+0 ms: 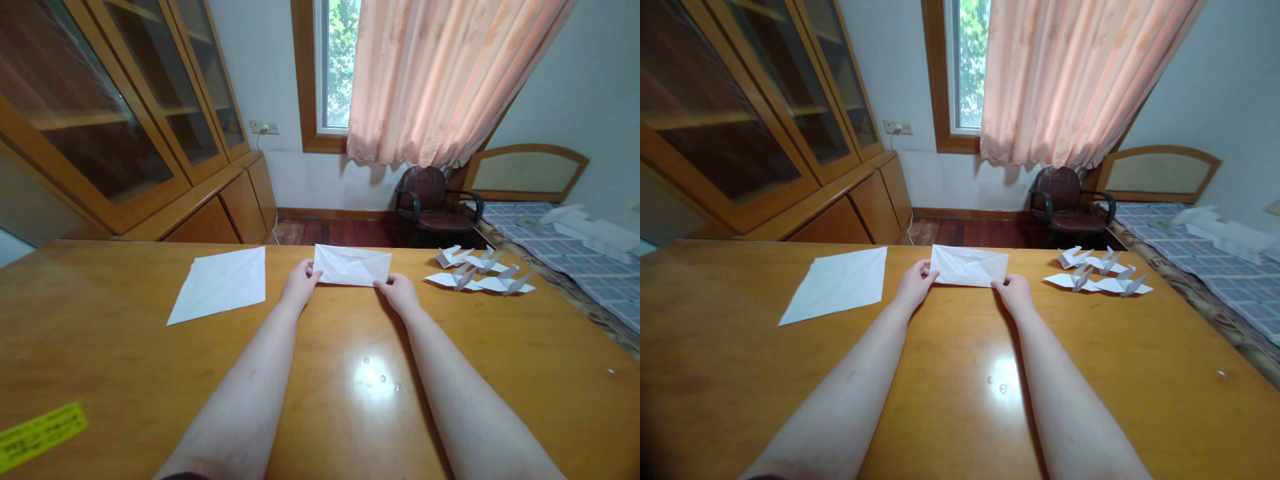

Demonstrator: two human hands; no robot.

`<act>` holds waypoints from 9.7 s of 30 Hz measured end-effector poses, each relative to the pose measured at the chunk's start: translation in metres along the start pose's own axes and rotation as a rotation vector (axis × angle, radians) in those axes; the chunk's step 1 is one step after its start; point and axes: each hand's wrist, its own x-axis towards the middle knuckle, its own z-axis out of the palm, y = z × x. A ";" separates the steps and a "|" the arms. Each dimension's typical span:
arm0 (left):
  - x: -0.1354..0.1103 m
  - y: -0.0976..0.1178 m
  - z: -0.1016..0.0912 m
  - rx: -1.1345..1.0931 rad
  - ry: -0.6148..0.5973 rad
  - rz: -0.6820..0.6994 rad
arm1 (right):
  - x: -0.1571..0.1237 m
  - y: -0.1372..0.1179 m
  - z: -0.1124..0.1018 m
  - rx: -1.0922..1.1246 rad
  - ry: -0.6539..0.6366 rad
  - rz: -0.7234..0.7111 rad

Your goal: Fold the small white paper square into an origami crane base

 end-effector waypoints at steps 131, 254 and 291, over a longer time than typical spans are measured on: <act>-0.025 0.016 0.028 0.717 -0.339 -0.146 | -0.022 -0.024 0.010 -0.454 -0.307 -0.023; -0.014 0.017 0.015 0.507 -0.079 -0.025 | -0.009 -0.012 -0.006 -0.193 0.030 0.002; -0.042 0.027 0.045 0.640 -0.429 0.162 | -0.011 -0.016 -0.011 -0.263 0.062 0.133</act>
